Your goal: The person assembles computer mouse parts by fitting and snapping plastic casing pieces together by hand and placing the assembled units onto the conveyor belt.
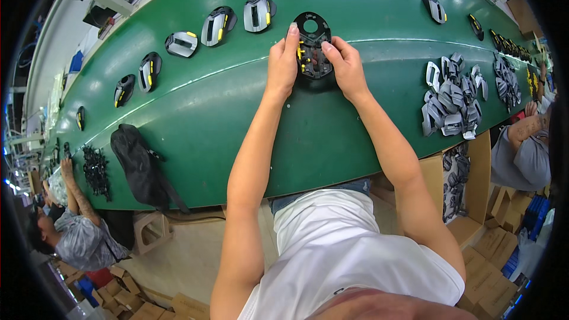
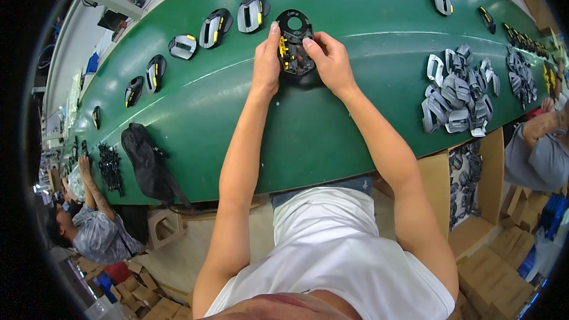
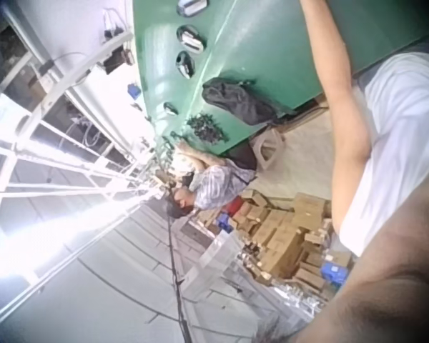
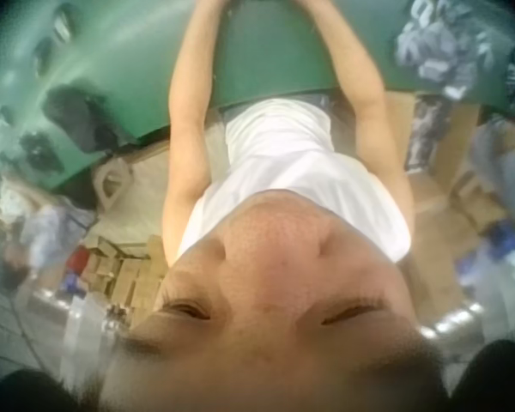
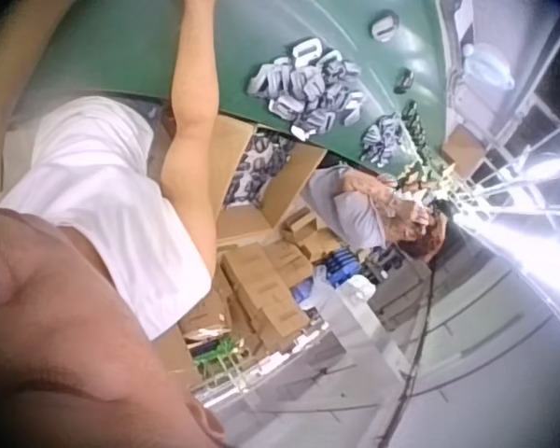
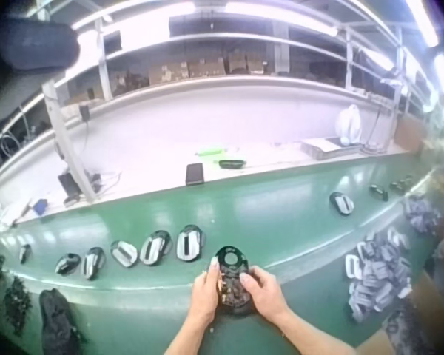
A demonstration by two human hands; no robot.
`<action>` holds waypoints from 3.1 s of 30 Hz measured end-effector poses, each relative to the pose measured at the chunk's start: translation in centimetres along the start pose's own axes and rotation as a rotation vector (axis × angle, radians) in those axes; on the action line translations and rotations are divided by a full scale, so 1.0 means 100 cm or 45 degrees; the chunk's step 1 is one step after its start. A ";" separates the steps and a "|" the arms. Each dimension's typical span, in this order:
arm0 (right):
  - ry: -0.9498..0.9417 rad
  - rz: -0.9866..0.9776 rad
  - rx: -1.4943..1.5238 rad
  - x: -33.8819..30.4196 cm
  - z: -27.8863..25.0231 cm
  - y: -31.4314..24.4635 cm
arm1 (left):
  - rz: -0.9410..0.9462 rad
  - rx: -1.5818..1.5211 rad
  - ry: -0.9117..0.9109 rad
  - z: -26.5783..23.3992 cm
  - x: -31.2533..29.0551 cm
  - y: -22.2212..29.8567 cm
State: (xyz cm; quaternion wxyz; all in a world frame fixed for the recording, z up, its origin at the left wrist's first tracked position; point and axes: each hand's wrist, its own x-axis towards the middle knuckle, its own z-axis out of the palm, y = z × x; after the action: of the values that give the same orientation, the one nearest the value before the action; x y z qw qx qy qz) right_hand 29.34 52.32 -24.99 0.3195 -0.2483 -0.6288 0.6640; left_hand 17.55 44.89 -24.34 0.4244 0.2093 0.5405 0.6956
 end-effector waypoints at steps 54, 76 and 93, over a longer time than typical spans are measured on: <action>0.192 -0.192 -0.021 -0.003 0.014 0.024 | 0.188 -0.558 0.338 0.017 0.004 -0.025; 0.140 -0.085 0.219 0.007 0.010 0.027 | 0.294 -0.312 0.238 0.010 0.006 -0.020; 0.073 0.392 0.507 0.011 -0.012 0.005 | 0.159 -0.521 0.101 -0.002 0.011 -0.029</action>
State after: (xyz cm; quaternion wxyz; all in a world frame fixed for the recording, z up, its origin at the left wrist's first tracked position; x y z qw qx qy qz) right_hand 29.45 53.94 -25.54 0.2752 -0.2920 -0.4310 0.8083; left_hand 17.88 45.81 -27.29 0.3923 0.1243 0.3903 0.8236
